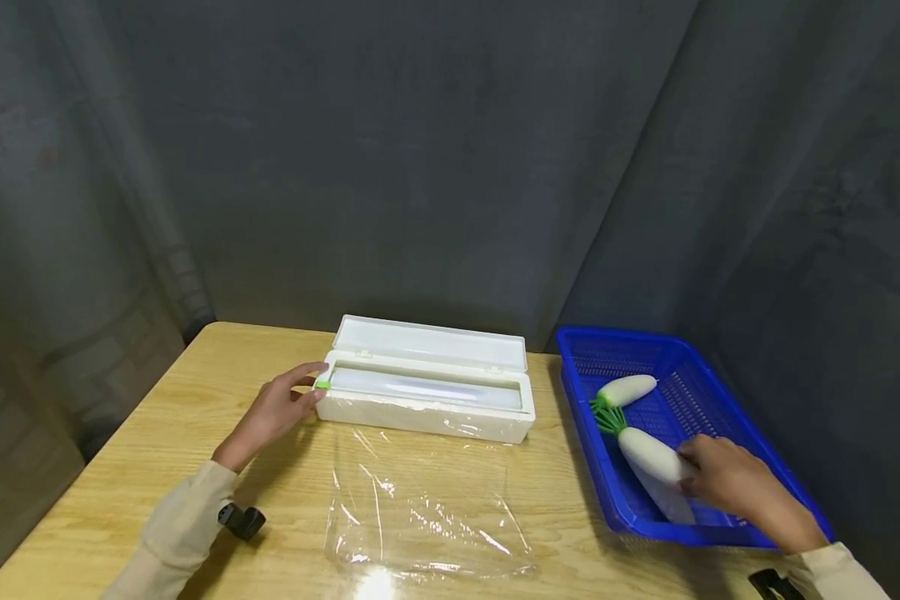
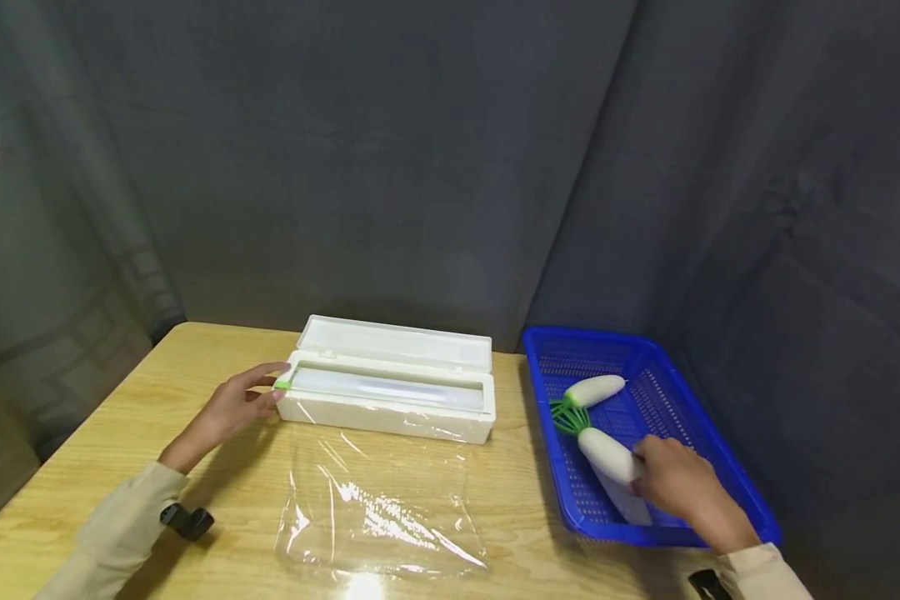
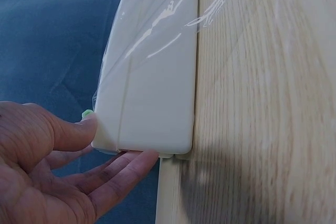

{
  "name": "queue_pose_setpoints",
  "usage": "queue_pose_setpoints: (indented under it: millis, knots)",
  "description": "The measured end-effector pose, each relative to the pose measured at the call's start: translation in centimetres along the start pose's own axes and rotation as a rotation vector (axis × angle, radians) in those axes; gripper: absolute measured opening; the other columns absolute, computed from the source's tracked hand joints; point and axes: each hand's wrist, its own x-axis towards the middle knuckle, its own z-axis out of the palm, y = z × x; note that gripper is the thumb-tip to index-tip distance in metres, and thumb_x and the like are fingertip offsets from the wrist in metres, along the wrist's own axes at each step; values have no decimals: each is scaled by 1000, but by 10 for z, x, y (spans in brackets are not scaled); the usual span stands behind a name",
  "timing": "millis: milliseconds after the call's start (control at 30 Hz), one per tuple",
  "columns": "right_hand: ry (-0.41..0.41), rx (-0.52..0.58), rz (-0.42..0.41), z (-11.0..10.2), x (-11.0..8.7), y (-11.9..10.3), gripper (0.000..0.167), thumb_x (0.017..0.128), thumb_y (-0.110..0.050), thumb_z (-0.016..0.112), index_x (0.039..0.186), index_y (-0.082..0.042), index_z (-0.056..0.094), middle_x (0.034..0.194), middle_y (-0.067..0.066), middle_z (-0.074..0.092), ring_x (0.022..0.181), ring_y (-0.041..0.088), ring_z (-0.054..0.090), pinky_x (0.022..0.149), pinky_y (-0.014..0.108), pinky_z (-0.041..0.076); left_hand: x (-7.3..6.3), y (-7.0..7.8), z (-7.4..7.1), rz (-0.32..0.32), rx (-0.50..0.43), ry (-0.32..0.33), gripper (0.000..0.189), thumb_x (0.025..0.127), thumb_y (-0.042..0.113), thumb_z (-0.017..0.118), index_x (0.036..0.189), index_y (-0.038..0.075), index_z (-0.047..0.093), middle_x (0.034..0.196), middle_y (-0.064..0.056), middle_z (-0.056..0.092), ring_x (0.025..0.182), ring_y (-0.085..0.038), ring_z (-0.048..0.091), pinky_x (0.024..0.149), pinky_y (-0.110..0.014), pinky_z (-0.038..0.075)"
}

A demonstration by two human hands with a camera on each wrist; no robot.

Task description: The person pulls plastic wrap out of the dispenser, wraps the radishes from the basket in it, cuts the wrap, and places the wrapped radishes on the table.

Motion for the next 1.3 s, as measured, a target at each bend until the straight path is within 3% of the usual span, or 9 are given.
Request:
queue_pose_setpoints:
  millis: [267, 333, 400, 467, 533, 667, 833, 1067, 1300]
  knots:
    - [137, 38, -39, -2, -5, 6, 18, 86, -9, 83, 83, -8, 65, 73, -2, 56, 62, 13, 44, 55, 30, 35, 0, 1, 0, 14, 7, -14, 49, 105, 2, 62, 150, -7, 47, 140, -41, 53, 100, -45, 72, 77, -46, 63]
    - [175, 35, -29, -6, -6, 5, 17, 88, -11, 83, 93, -3, 69, 76, 1, 60, 64, 15, 47, 56, 31, 37, 0, 2, 0, 10, 6, -17, 49, 105, 3, 62, 150, -7, 47, 140, -41, 53, 100, -45, 72, 78, -47, 63]
    - [209, 37, -25, -9, -7, 1, 27, 89, -12, 82, 109, 4, 71, 84, 9, 68, 68, 18, 53, 59, 34, 41, 0, 2, 0, 12, 5, -20, 49, 105, 3, 62, 150, -8, 46, 139, -42, 53, 100, -45, 72, 78, -47, 63]
    - [233, 55, -25, -12, -8, -5, 41, 91, -13, 81, 123, 9, 68, 95, 20, 73, 74, 24, 61, 61, 38, 45, 0, 2, 0, 13, 3, -17, 49, 105, 3, 62, 150, -7, 47, 139, -42, 53, 100, -45, 72, 78, -47, 63]
    - [275, 76, -43, -14, -7, -12, 45, 91, -13, 82, 127, 9, 66, 101, 23, 74, 81, 29, 67, 62, 38, 47, 1, 2, 0, 19, 4, -15, 49, 105, 3, 62, 150, -7, 47, 138, -42, 54, 100, -45, 72, 78, -47, 63]
    - [350, 119, -97, -9, -3, -32, 46, 89, -14, 84, 128, 6, 68, 103, 20, 75, 89, 33, 71, 61, 34, 49, 2, 1, 0, 27, 14, -12, 49, 104, 2, 62, 149, -8, 47, 138, -42, 54, 100, -46, 72, 78, -47, 63]
    - [409, 147, -173, 4, 3, -55, 47, 84, -9, 87, 126, 3, 71, 106, 18, 77, 86, 25, 69, 64, 34, 51, 2, -1, 0, 13, 26, -12, 47, 104, 0, 63, 148, -7, 49, 138, -41, 54, 101, -47, 72, 77, -43, 63]
    - [406, 187, -224, 12, 11, -80, 48, 84, -9, 88, 128, 2, 71, 100, 15, 76, 72, 15, 58, 60, 30, 46, 2, -2, -1, 7, 21, -22, 48, 104, 1, 62, 149, -7, 48, 137, -42, 54, 102, -46, 72, 78, -42, 63]
    - [394, 228, -278, 19, 18, -103, 48, 84, -6, 87, 129, -1, 71, 107, 12, 76, 79, 13, 62, 65, 32, 51, 3, -2, -4, 12, 34, -15, 47, 104, 0, 62, 148, -7, 49, 135, -42, 56, 101, -47, 72, 78, -43, 63]
